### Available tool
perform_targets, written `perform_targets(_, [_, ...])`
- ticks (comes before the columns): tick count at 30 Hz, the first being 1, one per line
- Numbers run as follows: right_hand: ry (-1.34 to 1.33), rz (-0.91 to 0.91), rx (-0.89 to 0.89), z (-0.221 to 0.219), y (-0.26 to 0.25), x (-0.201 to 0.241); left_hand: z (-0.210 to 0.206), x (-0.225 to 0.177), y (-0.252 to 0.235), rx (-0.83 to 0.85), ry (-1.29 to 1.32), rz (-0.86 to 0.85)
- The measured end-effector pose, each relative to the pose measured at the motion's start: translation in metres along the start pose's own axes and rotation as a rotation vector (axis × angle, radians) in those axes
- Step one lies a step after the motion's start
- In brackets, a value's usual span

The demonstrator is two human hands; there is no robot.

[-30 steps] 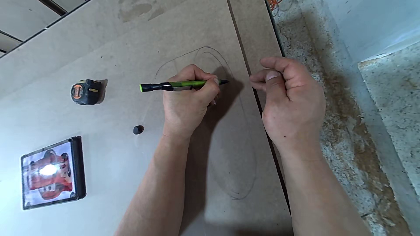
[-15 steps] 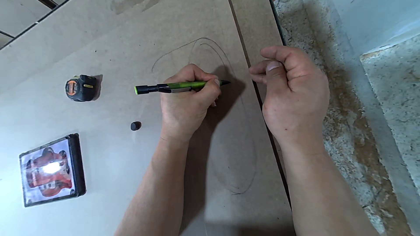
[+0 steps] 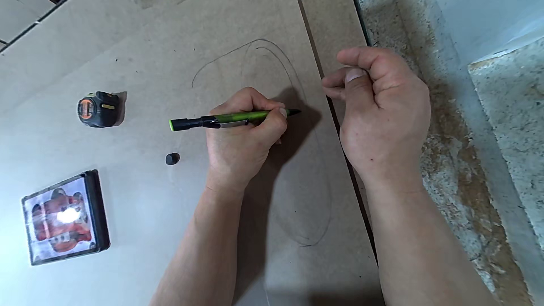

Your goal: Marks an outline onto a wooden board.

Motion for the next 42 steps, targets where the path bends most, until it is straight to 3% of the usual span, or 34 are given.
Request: perform_targets(42, [0.020,-0.007,0.000,0.000,-0.002,0.001,-0.013,-0.015,0.049,0.107,-0.064,0.040])
Point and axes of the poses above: each hand's wrist, its own y-axis away from the middle knuckle, its own z-axis out of the back of the hand, x = y × z, the point moved 9 cm from there along -y, towards the middle knuckle, and after that the axes turned 3 degrees about y, right-handed, at the moved point
